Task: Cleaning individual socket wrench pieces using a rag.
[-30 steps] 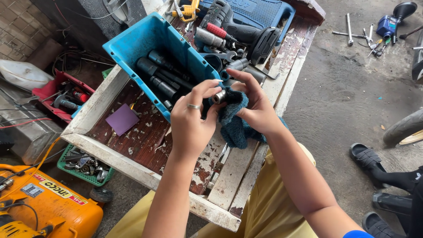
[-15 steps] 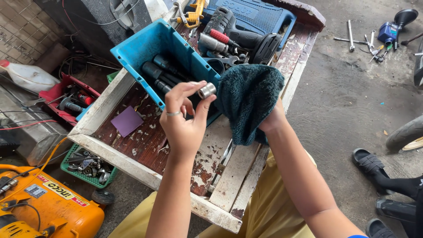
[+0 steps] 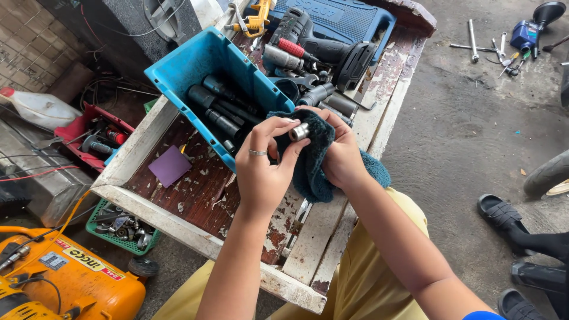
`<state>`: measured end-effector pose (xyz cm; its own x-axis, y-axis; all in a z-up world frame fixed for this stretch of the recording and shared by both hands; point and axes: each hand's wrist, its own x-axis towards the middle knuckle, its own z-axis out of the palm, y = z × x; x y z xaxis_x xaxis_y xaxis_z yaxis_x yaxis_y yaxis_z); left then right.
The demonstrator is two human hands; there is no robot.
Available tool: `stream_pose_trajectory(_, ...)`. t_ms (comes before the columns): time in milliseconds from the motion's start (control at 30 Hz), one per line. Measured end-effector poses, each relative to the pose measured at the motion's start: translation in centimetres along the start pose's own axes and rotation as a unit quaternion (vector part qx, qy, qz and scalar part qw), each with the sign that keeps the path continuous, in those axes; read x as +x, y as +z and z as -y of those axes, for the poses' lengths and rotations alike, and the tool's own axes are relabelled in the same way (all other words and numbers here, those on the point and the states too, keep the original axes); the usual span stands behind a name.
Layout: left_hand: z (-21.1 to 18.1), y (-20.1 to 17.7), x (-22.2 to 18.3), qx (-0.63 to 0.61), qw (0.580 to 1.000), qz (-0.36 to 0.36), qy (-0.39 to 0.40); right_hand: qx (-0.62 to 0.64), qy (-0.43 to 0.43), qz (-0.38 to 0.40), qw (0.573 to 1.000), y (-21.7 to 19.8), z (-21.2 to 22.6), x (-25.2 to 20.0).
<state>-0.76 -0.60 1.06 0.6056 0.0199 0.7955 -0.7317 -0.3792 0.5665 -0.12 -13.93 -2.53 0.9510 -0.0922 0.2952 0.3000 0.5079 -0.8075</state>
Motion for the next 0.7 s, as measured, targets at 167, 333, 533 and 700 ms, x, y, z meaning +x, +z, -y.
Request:
stream_pose_trajectory(167, 0.0, -0.5, 0.1, -0.026, 0.999, -0.004, -0.04, -0.066, -0.062, 0.085, 0.992, -0.9, 0.5, 0.8)
stream_pose_trajectory(333, -0.4, -0.8, 0.4, -0.029, 0.995, -0.018, -0.088, -0.114, -0.071, 0.185, 0.973, -4.2, -2.2, 0.7)
stream_pose_trajectory(533, -0.6, -1.0, 0.4, -0.033, 0.994, 0.011, -0.106, -0.129, 0.002, 0.148, 0.98, -6.7, -3.8, 0.6)
stream_pose_trajectory(700, -1.2, -0.9, 0.4, -0.02, 0.994, 0.029, -0.107, -0.124, 0.069, 0.083, 0.986, -7.3, -3.8, 0.5)
